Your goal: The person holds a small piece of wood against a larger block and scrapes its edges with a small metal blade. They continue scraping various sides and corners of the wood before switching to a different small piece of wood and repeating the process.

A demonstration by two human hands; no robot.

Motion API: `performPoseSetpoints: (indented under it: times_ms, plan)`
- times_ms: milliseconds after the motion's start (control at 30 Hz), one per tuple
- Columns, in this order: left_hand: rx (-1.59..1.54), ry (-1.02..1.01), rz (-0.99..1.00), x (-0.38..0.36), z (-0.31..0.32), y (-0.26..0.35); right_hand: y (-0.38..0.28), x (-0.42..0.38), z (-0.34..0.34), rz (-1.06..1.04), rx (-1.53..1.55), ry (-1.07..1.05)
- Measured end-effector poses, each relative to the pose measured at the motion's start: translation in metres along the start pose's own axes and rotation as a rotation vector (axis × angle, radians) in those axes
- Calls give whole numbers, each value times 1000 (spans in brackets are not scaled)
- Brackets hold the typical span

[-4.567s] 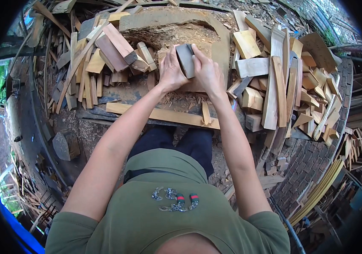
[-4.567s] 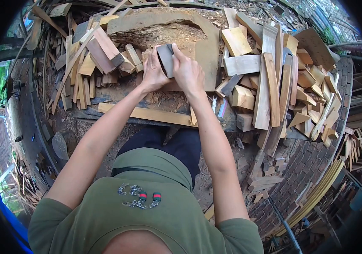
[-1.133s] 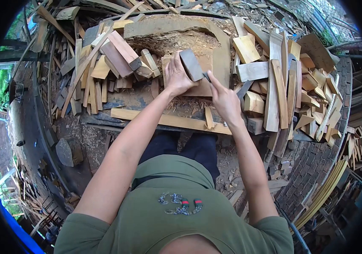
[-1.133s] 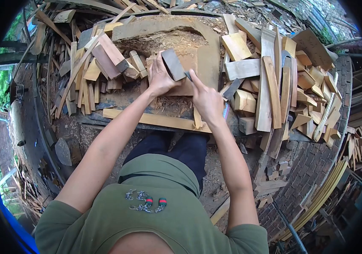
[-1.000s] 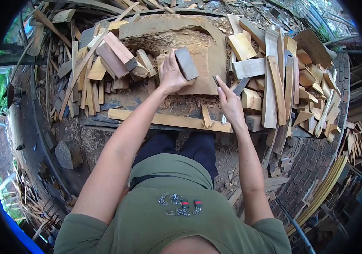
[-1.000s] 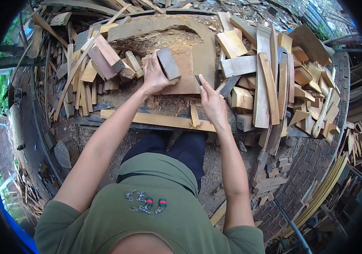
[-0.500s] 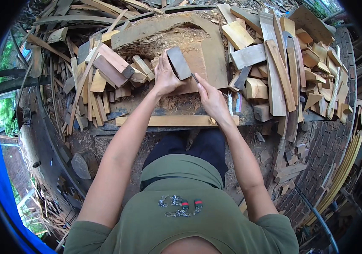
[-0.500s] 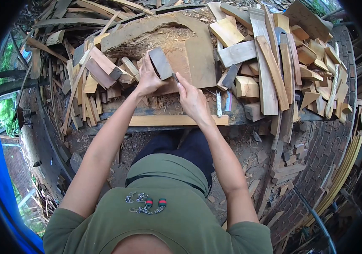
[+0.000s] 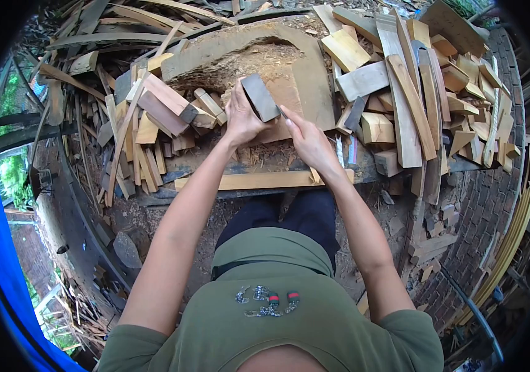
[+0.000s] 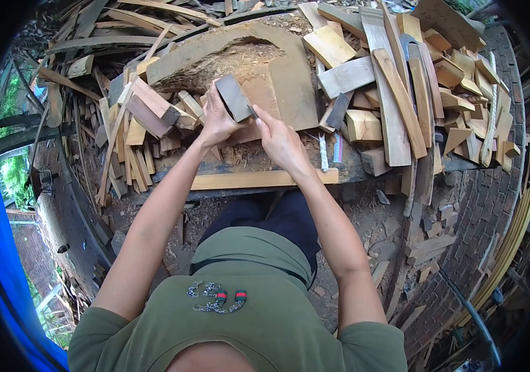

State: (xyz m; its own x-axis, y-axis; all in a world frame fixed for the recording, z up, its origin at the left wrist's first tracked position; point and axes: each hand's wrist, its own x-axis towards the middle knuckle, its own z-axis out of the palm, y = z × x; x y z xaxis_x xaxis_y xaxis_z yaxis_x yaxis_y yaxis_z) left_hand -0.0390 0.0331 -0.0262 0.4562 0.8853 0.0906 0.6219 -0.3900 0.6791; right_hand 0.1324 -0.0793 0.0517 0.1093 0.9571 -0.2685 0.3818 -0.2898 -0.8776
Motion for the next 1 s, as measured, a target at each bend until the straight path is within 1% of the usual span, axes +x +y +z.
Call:
performPoseSetpoints:
  times_ms: [100,133,167,233,267,300,367,400,500,533,600,667,767,800,833,900,933,967,1000]
  plan:
    - [52,30,18,-2,3,-4,5,6,7,17,7,25]
    - [-48,-10,-81,0,1,0,7,16,9,-6,15,27]
    - [-52,-19,-72,3,-1,4,10,21,9,-34,18,29]
    - [18,-34,-98,2,-5,7,4,12,5,-24,-14,32]
    - [54,-7,-44,2,-1,-1,-1,6,3,8,-25,19]
    - [62,-3,-38,5,-3,-2,-7,5,1,36,-36,5]
    - [-14,-20,-50,2,-2,-1,-18,15,0,61,-42,-2]
    - [25,-28,-88,2,-3,4,-19,15,0,94,-58,-10]
    - [10,-8,-86,2,-4,7,-13,16,-3,105,-81,-40]
    - [38,-24,-44,2,-7,8,-10,15,-1,97,-78,-30]
    - [39,-7,-29,6,-6,6,-6,8,2,68,-75,0]
    - [35,-24,-19,-1,-3,1,-5,23,5,55,-46,1]
    - [-15,-69,-140,5,-9,9,-3,21,3,22,-46,22]
    - [68,-64,-115,4,-9,8,-5,20,4,5,-61,39]
    - [80,-70,-97,6,-9,7,-7,19,5,1,-46,57]
    - [-28,-53,-77,5,-8,5,-14,14,9,-25,-118,109]
    - [22,-45,-100,6,-7,3,-17,22,7,-1,-141,78]
    - [26,-64,-89,6,-6,1,-20,21,4,12,-129,91]
    - [-11,-77,-120,7,-7,4,-25,19,-2,51,-190,41]
